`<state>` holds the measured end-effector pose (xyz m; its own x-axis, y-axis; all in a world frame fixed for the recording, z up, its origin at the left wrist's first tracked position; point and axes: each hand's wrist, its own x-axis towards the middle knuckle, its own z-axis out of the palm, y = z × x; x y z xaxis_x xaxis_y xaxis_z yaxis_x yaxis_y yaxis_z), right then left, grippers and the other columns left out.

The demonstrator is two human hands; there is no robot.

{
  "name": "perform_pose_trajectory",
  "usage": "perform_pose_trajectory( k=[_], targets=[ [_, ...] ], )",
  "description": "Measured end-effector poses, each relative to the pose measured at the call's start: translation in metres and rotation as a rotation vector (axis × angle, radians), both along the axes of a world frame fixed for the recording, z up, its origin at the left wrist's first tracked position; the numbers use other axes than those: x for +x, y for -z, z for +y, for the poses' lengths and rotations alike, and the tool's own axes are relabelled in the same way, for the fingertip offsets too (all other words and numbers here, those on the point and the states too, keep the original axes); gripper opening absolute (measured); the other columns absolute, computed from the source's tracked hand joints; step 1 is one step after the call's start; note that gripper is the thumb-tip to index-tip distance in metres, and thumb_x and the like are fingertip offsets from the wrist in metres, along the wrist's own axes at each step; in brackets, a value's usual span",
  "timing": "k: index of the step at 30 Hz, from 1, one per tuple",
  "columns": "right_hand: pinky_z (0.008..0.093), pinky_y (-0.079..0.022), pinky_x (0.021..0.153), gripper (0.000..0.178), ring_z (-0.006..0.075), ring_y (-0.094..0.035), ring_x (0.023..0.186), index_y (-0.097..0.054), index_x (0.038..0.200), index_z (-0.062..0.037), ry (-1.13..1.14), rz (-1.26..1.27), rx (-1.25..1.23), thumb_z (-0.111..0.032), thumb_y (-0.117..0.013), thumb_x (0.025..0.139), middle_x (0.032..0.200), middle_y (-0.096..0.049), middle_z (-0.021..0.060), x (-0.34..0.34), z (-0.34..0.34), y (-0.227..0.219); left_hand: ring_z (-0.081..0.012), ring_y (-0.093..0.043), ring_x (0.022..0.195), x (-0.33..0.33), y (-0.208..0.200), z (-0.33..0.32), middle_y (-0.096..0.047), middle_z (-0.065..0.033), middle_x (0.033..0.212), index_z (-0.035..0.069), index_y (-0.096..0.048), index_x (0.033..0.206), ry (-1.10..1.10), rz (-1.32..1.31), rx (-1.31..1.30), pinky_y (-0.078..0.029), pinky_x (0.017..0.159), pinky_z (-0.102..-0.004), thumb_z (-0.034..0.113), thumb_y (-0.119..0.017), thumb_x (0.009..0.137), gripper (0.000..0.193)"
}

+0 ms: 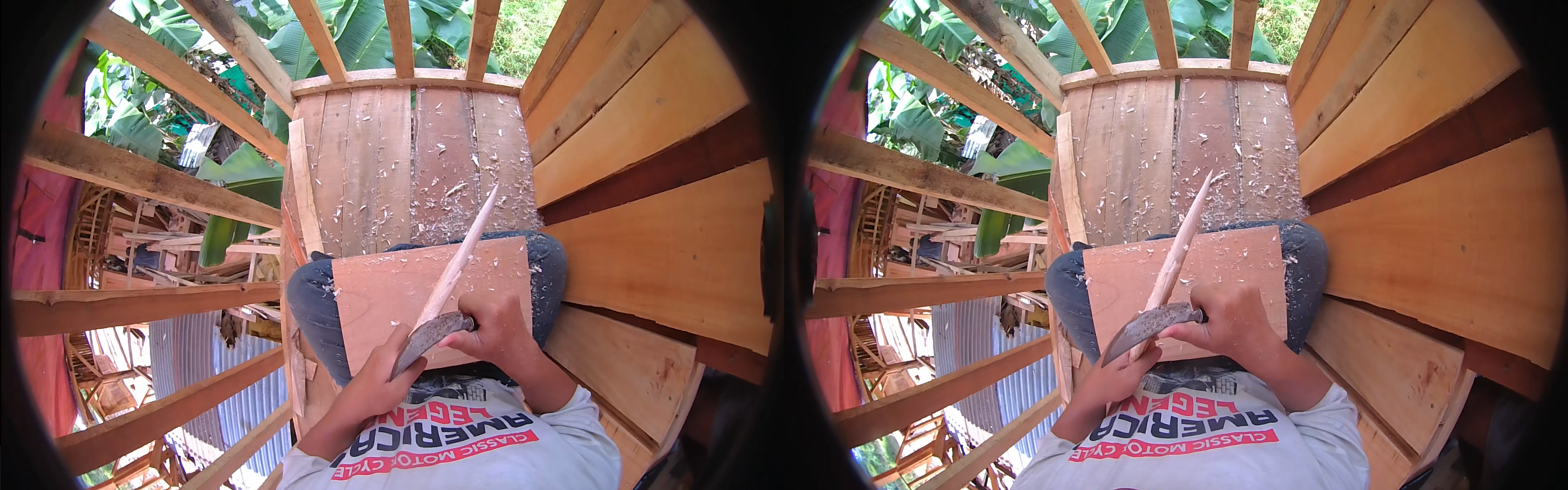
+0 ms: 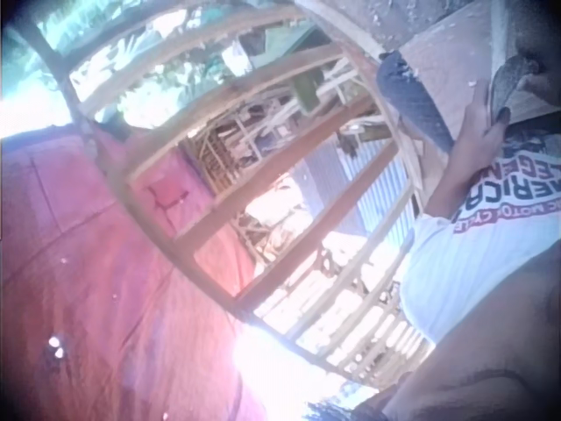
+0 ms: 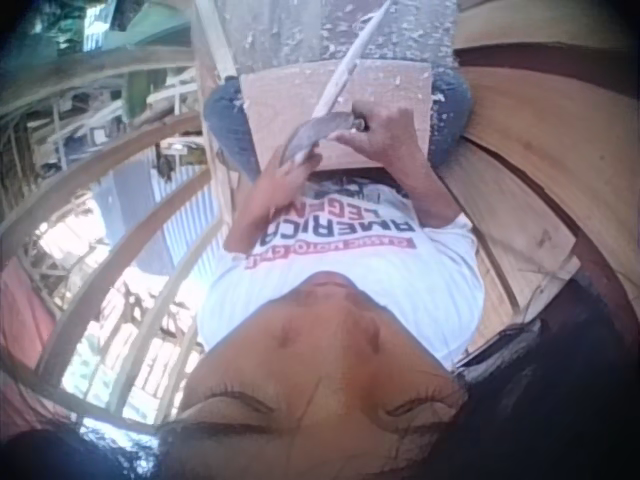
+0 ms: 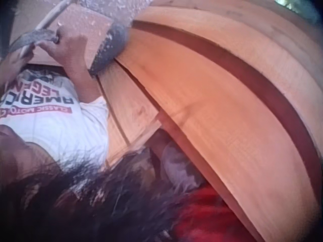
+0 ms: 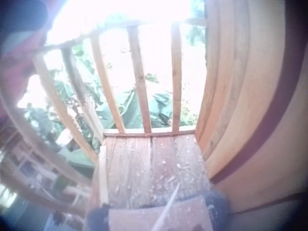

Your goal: The person sits cross-legged on a wooden platform and uses a curved knife to carve a long, thin piece of wood. They hold the wood in their left hand and shave off thin layers with the knife in their right hand, creating wood shavings that fall onto their lap and the platform.

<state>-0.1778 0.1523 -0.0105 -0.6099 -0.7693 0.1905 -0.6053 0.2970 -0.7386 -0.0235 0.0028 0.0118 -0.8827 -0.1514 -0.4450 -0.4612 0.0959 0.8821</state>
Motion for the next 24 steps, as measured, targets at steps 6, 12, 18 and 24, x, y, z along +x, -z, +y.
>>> perform_pose_trajectory(
  k=[6, 12, 18, 24],
  targets=[
    [0.039, -0.043, 0.047, 0.061, 0.032, -0.059, 0.049, -0.056, 0.059, -0.0058, 0.18, -0.091, 0.019, -0.064, -0.069, 0.071, 0.052, -0.053, 0.0129, -0.023, 0.001, 0.006, -0.0211, -0.052, 0.068, -0.001, 0.008, -0.001, -0.053, -0.0153, 0.076, -0.001, -0.046, 0.105, 0.006, 0.036, 0.042, -0.04, 0.064, -0.0343, 0.008, -0.056, 0.089, 0.021],
    [0.0393, -0.044, 0.047, 0.058, 0.0324, -0.057, 0.049, -0.056, 0.059, -0.0069, 0.348, 0.019, -0.015, -0.062, -0.071, 0.071, 0.051, -0.053, 0.012, -0.055, -0.004, 0.014, -0.0171, -0.051, 0.072, -0.005, 0.003, -0.002, -0.053, -0.0123, 0.079, 0.0, -0.047, 0.107, -0.05, -0.005, 0.036, -0.041, 0.065, -0.0322, 0.008, -0.056, 0.09, 0.021],
    [0.0386, -0.043, 0.047, 0.058, 0.0323, -0.055, 0.048, -0.054, 0.058, -0.0064, 0.129, 0.1, 0.01, -0.06, -0.069, 0.074, 0.051, -0.05, 0.0127, -0.026, -0.005, 0.009, -0.0166, -0.05, 0.072, -0.009, 0.0, -0.007, -0.053, -0.0111, 0.078, 0.0, -0.048, 0.107, -0.013, -0.052, -0.027, -0.041, 0.066, -0.0317, 0.008, -0.057, 0.089, 0.021],
    [0.038, -0.041, 0.046, 0.063, 0.0322, -0.054, 0.046, -0.052, 0.055, -0.0053, 0.053, 0.138, -0.062, -0.064, -0.068, 0.072, 0.05, -0.049, 0.0123, -0.022, -0.004, 0.013, -0.02, -0.052, 0.073, -0.011, 0.007, -0.001, -0.054, -0.0131, 0.08, 0.0, -0.047, 0.104, 0.0, 0.082, -0.032, -0.041, 0.067, -0.0329, 0.008, -0.056, 0.089, 0.02]
  ],
)
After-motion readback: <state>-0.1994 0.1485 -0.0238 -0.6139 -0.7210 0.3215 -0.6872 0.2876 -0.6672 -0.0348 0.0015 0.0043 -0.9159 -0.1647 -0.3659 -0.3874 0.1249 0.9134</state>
